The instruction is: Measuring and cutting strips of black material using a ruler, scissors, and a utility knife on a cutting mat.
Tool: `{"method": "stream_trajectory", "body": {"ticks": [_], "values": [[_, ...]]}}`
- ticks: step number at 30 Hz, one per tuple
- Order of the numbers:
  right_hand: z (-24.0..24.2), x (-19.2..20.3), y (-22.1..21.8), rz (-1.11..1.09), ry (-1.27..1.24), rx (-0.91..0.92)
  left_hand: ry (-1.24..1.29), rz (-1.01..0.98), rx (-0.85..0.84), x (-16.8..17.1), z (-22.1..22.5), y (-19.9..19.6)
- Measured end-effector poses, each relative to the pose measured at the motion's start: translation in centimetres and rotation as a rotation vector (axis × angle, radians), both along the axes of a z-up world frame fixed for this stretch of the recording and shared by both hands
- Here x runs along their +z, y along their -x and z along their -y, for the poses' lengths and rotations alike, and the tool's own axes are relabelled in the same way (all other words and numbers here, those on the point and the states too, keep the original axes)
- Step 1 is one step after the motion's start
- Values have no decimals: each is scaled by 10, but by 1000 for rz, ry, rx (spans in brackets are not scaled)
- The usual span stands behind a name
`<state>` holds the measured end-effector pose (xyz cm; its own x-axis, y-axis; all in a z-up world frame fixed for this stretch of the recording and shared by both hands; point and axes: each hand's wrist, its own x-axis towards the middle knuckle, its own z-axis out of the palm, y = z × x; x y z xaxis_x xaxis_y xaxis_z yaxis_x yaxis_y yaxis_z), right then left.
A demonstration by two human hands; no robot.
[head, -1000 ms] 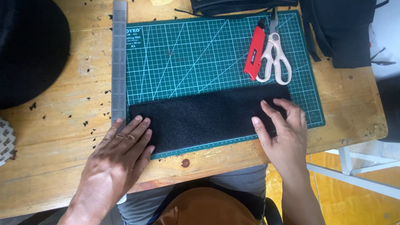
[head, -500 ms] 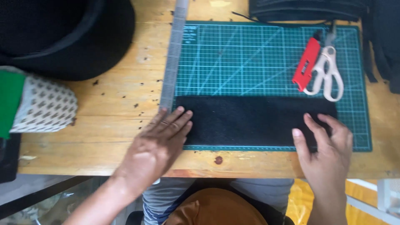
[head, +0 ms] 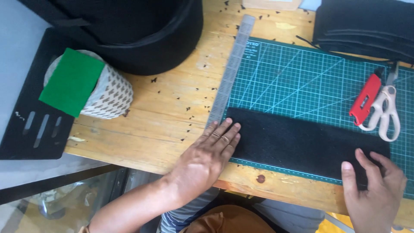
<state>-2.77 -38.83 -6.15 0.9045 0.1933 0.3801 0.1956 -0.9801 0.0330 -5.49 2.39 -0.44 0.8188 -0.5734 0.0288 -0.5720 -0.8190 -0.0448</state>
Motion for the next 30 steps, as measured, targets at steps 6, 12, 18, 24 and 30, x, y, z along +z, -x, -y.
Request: {"method": "stream_trajectory", "body": {"ticks": [6,12,18,24,30], "values": [[3,-9,-1,59,9,20,-70,78,-5,2,-4,0],[-4,-7,2,22,-33,-47,224,-60,8,-7,-5,-6],[-2,-8,1,13,-32,-63,338,-40,2,-12,-10,-11],[-5,-6,1,37,-59,-16,338,-38,24,-10,-11,-11],[-3,-5,0,48,-110,53,180,-98,-45,9,-17,-23]]}}
